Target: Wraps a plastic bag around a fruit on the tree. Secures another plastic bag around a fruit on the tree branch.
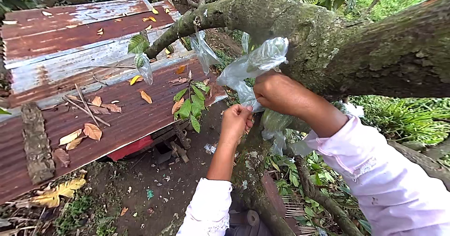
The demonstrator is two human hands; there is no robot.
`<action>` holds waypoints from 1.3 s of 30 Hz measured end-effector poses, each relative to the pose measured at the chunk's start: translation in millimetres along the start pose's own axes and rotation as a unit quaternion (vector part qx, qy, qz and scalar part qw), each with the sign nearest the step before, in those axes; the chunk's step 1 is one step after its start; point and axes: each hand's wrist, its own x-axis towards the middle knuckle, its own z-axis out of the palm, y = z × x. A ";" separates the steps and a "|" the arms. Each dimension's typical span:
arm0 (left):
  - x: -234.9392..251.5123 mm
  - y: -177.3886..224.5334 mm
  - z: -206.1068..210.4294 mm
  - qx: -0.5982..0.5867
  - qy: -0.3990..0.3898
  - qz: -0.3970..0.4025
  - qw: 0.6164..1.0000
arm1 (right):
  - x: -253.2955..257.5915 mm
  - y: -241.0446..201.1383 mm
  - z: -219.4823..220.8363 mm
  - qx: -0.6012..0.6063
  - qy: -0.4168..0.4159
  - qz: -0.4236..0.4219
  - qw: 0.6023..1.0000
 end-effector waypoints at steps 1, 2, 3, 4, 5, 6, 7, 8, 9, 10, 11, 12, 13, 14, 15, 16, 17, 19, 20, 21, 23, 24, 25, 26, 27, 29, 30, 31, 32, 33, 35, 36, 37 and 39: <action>1.5 5.3 -3.2 0.003 -0.015 -0.007 1.000 | -0.5 -0.6 -0.3 -0.002 0.008 0.003 1.000; 0.1 9.3 -6.6 0.004 -0.035 -0.015 0.999 | -1.3 -1.7 -0.4 -0.008 0.018 0.008 1.000; -3.5 11.8 -9.7 -0.002 -0.059 -0.025 0.998 | -2.3 -2.4 0.7 -0.014 0.030 0.012 0.999; -4.7 13.3 -13.2 -0.023 -0.089 -0.039 0.995 | -3.5 -3.0 1.4 -0.015 0.035 0.016 0.999; -2.2 13.7 -16.9 -0.059 -0.126 -0.054 0.989 | -4.6 -3.0 1.8 -0.017 0.038 0.017 0.999; 3.6 12.8 -20.2 -0.104 -0.160 -0.069 0.979 | -6.0 -2.8 1.3 -0.017 0.038 0.014 0.999; 9.2 10.3 -21.3 -0.150 -0.181 -0.078 0.969 | -8.2 -2.7 -0.4 -0.014 0.034 0.006 0.999; 14.2 6.8 -21.0 -0.198 -0.191 -0.078 0.958 | -10.8 -2.3 -2.7 -0.008 0.024 -0.006 1.000; 18.5 3.2 -18.8 -0.244 -0.188 -0.068 0.949 | -13.6 -1.8 -4.8 -0.004 0.016 -0.020 1.000; 21.8 0.6 -15.0 -0.284 -0.180 -0.053 0.941 | -16.2 -1.2 -6.4 0.000 0.013 -0.036 0.999; 24.1 -0.8 -9.9 -0.309 -0.172 -0.040 0.934 | -18.4 -0.7 -7.4 0.007 0.012 -0.048 0.999; 26.1 -1.7 -4.2 -0.320 -0.168 -0.031 0.932 | -19.6 0.2 -7.9 0.010 0.012 -0.058 0.998; 27.6 -2.6 1.3 -0.319 -0.168 -0.024 0.932 | -19.7 1.2 -7.8 0.014 0.014 -0.065 0.998; 28.4 -3.3 6.3 -0.312 -0.167 -0.023 0.935 | -19.0 1.6 -7.7 0.024 0.019 -0.069 0.997; 28.9 -4.2 10.1 -0.305 -0.167 -0.024 0.937 | -17.7 1.9 -7.6 0.036 0.024 -0.071 0.997; 29.3 -5.4 12.4 -0.301 -0.171 -0.023 0.938 | -16.0 2.8 -7.2 0.045 0.027 -0.071 0.996; 30.0 -7.8 12.6 -0.301 -0.183 -0.014 0.936 | -13.7 4.3 -6.4 0.051 0.030 -0.073 0.996; 32.3 -13.7 9.1 -0.308 -0.207 0.009 0.929 | -7.6 8.0 -4.3 0.061 0.027 -0.081 0.994; 32.9 -15.8 6.8 -0.313 -0.206 0.011 0.927 | -5.0 8.0 -4.6 0.063 0.021 -0.078 0.995; 32.7 -16.4 4.3 -0.314 -0.191 0.004 0.930 | -3.2 7.0 -4.8 0.061 0.019 -0.073 0.995; 30.5 -12.2 -3.7 -0.301 -0.137 -0.020 0.944 | -3.2 3.9 -4.8 0.039 0.036 -0.060 0.997; 28.6 -9.6 -9.9 -0.289 -0.114 -0.031 0.950 | -5.7 1.8 -5.2 0.022 0.046 -0.052 0.997; 26.8 -6.6 -16.5 -0.271 -0.099 -0.042 0.957 | -8.8 -0.5 -6.0 0.000 0.050 -0.039 0.998; 24.9 -3.3 -22.1 -0.247 -0.086 -0.054 0.964 | -11.3 -2.7 -5.8 -0.022 0.052 -0.023 0.998; 23.0 -0.6 -25.8 -0.220 -0.073 -0.066 0.970 | -12.8 -6.0 -4.7 -0.042 0.049 -0.003 0.998; 19.9 3.0 -28.7 -0.174 -0.058 -0.087 0.979 | -12.5 -16.0 -3.3 -0.067 0.040 0.049 0.996; 19.1 4.7 -29.0 -0.161 -0.061 -0.095 0.980 | -11.3 -20.3 -3.7 -0.066 0.041 0.071 0.994; 18.6 6.2 -29.0 -0.159 -0.073 -0.099 0.979 | -10.4 -23.9 -6.0 -0.056 0.035 0.092 0.994; 18.3 7.1 -28.9 -0.171 -0.093 -0.101 0.976 | -9.9 -25.9 -8.5 -0.044 0.026 0.111 0.993; 18.2 7.8 -28.2 -0.196 -0.114 -0.099 0.969 | -9.6 -26.1 -9.7 -0.035 0.019 0.124 0.991; 20.5 10.3 -22.8 -0.255 -0.134 -0.088 0.954 | -8.2 -25.9 -10.0 -0.030 0.021 0.150 0.988; 23.2 12.1 -18.8 -0.284 -0.133 -0.079 0.946 | -6.6 -27.0 -9.8 -0.035 0.023 0.163 0.986; 26.0 15.3 -14.0 -0.307 -0.125 -0.074 0.941 | -5.0 -27.9 -9.8 -0.037 0.022 0.172 0.984; 31.8 24.1 -3.6 -0.323 -0.096 -0.063 0.939 | -3.2 -26.7 -13.2 -0.036 0.003 0.168 0.985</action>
